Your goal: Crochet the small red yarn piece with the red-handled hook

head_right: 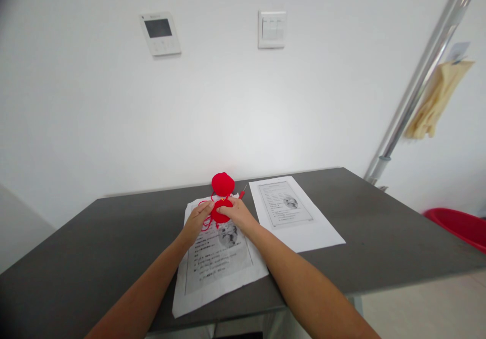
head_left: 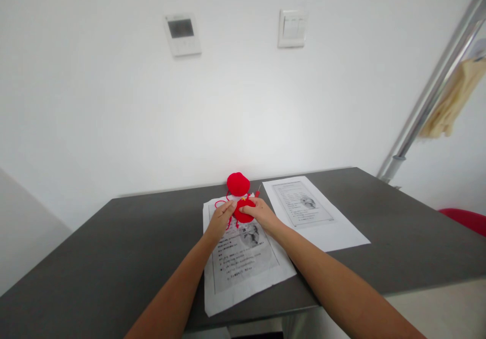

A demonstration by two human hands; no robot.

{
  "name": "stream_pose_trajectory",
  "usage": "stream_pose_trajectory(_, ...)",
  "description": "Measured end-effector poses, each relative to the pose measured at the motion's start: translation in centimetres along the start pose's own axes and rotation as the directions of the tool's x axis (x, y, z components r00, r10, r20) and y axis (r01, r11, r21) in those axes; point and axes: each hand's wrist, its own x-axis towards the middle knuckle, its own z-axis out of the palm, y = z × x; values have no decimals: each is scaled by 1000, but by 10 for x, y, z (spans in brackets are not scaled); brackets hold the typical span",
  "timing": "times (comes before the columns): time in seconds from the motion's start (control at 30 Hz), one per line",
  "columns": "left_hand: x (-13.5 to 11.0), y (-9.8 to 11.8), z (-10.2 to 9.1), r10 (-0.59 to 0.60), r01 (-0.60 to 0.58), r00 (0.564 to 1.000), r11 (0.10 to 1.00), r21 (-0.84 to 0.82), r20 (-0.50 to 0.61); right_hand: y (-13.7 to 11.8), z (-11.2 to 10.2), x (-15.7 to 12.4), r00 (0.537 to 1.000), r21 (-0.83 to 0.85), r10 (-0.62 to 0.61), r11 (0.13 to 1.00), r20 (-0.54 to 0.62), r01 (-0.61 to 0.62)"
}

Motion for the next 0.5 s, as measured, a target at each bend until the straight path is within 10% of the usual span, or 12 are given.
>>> stream_pose_trajectory(0.5,0,1,1,-56,57,998,988,-144,12,1,-1,0,1000,-4,15,1000,-5,-15)
